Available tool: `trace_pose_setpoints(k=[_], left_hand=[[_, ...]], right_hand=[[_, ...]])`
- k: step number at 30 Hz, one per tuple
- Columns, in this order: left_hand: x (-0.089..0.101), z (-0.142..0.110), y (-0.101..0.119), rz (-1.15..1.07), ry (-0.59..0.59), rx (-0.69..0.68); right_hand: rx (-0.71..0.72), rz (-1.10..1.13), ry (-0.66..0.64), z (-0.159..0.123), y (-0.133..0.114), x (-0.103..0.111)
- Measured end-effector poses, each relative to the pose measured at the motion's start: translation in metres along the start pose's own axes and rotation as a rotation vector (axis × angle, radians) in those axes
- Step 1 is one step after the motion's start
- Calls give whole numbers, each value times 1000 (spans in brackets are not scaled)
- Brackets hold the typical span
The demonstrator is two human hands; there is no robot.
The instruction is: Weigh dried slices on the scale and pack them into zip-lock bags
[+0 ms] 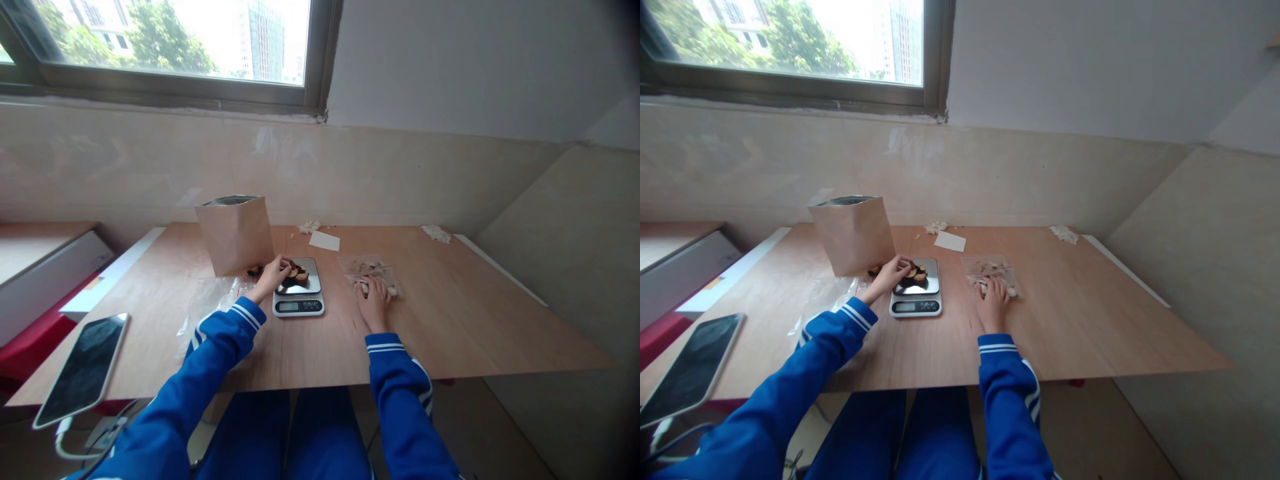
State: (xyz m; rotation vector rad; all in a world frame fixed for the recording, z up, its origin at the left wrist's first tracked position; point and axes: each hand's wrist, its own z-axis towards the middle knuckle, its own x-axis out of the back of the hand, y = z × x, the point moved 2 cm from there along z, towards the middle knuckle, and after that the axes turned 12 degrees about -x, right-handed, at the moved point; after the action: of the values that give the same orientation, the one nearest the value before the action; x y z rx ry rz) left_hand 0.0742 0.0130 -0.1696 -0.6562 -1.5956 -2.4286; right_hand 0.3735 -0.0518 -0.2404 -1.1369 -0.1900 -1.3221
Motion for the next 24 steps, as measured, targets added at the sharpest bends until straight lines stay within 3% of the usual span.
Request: trace_pose_setpoints(k=[14, 19, 24], left_hand=[[0, -1, -2, 48, 89, -14], [15, 1, 2, 13, 126, -23], [23, -7, 6, -27, -43, -33]], right_hand=[[1, -2, 4, -1, -2, 1], [0, 4, 5, 0, -1, 1], [-11, 10, -8, 0, -2, 1]])
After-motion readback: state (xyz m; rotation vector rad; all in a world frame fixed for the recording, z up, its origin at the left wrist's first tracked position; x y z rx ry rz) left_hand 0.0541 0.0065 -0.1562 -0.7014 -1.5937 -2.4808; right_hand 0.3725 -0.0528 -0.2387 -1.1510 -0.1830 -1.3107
